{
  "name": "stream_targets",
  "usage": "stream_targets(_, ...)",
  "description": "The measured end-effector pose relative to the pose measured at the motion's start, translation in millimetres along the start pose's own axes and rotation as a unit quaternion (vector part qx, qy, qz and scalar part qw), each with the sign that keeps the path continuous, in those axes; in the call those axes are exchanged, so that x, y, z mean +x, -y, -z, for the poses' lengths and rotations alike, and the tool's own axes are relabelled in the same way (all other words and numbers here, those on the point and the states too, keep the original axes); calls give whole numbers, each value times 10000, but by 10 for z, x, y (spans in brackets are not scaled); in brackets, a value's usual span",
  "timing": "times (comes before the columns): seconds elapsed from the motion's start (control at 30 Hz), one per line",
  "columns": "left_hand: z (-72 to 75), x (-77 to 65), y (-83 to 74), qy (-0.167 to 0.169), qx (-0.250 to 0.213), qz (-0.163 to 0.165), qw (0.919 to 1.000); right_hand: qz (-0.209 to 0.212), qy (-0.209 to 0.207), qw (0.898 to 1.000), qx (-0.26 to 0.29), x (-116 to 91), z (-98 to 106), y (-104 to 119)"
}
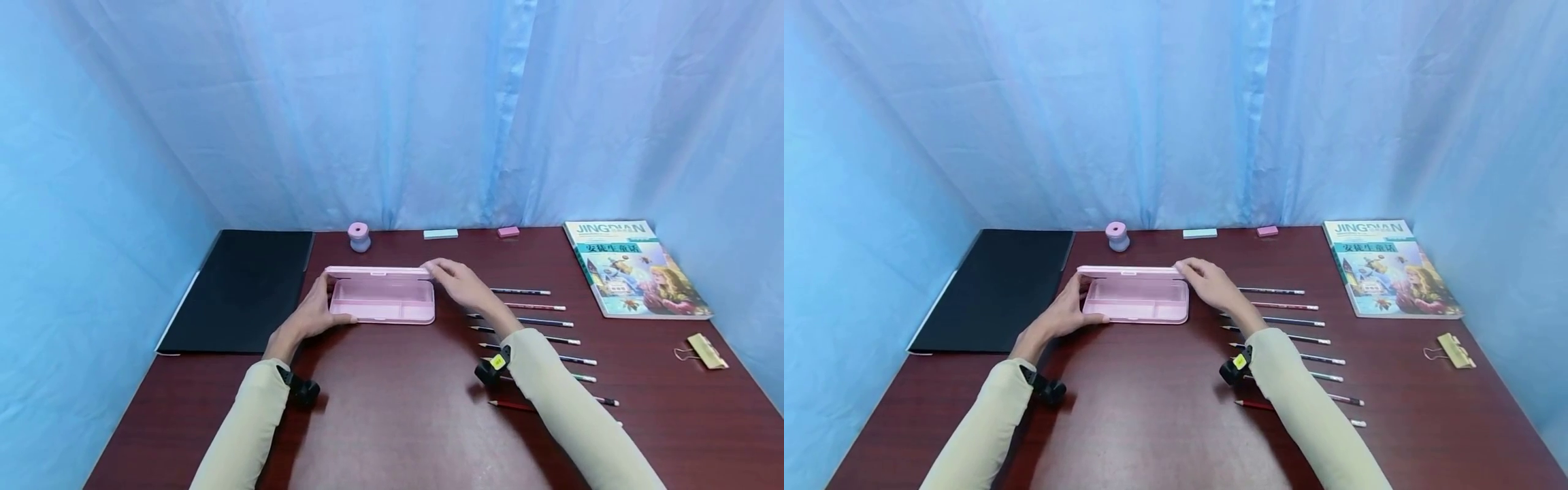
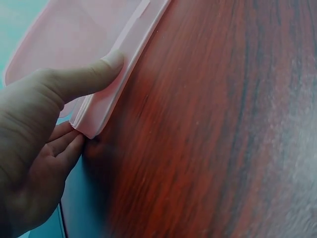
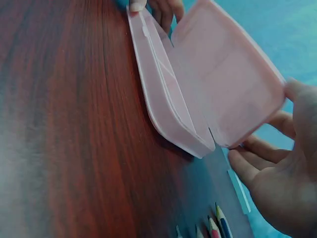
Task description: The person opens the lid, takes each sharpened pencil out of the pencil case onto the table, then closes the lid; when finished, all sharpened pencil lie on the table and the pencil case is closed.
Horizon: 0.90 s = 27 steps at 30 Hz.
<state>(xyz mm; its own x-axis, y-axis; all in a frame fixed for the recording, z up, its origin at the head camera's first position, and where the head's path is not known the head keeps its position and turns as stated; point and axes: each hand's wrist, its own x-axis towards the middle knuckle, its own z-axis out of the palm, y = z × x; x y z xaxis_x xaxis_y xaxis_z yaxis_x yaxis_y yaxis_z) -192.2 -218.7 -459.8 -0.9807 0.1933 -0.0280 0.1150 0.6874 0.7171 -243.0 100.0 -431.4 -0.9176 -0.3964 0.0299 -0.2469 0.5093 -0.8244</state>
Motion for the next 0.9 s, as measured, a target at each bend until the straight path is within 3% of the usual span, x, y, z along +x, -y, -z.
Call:
stream_targets(0.1, 6, -20, 1, -22, 56, 77, 10000, -13, 392, 9992, -4, -75, -5, -57)
stream_targets(0.37, 46, -52, -23, 224, 261, 429, 9985, 37, 1120, 9906, 789, -196, -48, -152)
stream_targets(0.6, 77, -60, -52, 315, 415, 403, 9978, -139, 1194, 9890, 857, -222, -132, -124)
stream_targets(0.73, 73, -63, -55, 325, 443, 347, 9979, -153, 1206, 9872, 1030, -275, -123, 2)
stream_targets(0.9, 65, -57, -52, 347, 405, 372, 9979, -93, 1148, 9896, 862, -337, -87, 130)
